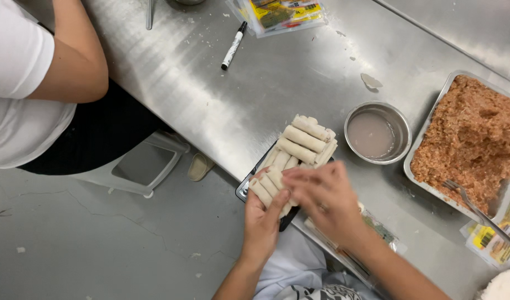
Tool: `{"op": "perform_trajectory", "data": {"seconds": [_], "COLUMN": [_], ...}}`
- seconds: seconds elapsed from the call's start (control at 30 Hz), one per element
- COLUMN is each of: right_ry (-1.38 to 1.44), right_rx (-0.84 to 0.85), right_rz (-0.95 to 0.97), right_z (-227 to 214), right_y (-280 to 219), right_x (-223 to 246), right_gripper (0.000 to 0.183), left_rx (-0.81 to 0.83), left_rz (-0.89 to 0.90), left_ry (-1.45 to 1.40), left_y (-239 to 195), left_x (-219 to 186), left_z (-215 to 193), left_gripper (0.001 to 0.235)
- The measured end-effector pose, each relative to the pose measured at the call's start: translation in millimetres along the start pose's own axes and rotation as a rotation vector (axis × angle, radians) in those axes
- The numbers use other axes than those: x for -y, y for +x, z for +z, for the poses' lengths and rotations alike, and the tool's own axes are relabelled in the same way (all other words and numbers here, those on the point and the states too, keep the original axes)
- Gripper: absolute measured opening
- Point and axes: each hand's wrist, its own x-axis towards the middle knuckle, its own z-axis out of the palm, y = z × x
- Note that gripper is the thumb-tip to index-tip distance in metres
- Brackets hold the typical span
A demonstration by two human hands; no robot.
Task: The person places pre-made spring rolls into clear plastic bags on a digital scale, seals the bags, and stacks them on the counter. The person handles spring rolls, plastic bags, and a digital scale.
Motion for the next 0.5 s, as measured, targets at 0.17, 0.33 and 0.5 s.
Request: {"op": "perform_trajectory", "data": {"seconds": [0.17, 0.33, 0.5], "right_ry": [-0.617, -0.479, -0.136], "right_rx": [-0.028, 0.024, -0.129], "right_rz": [-0.247, -0.191, 0.047], "right_z": [4.6, -9.4, -10.4], "right_y": [33.1, 36.1, 9.8], "right_x": [-38.1, -29.9, 5.4], "right_gripper": [0.021, 0.024, 0.026], "left_rx": [-0.27, -0.374, -0.216], "left_rz": [-0.006, -0.083, -0.094], "left_ry": [0.024, -0.094, -0.046], "left_y": [5.4, 5.4, 4.7], "left_x": [-13.3, -11.5, -5.7], "left_z": [5.1, 2.5, 0.6], "left_gripper": [0.068, 0.057, 0.057]}}
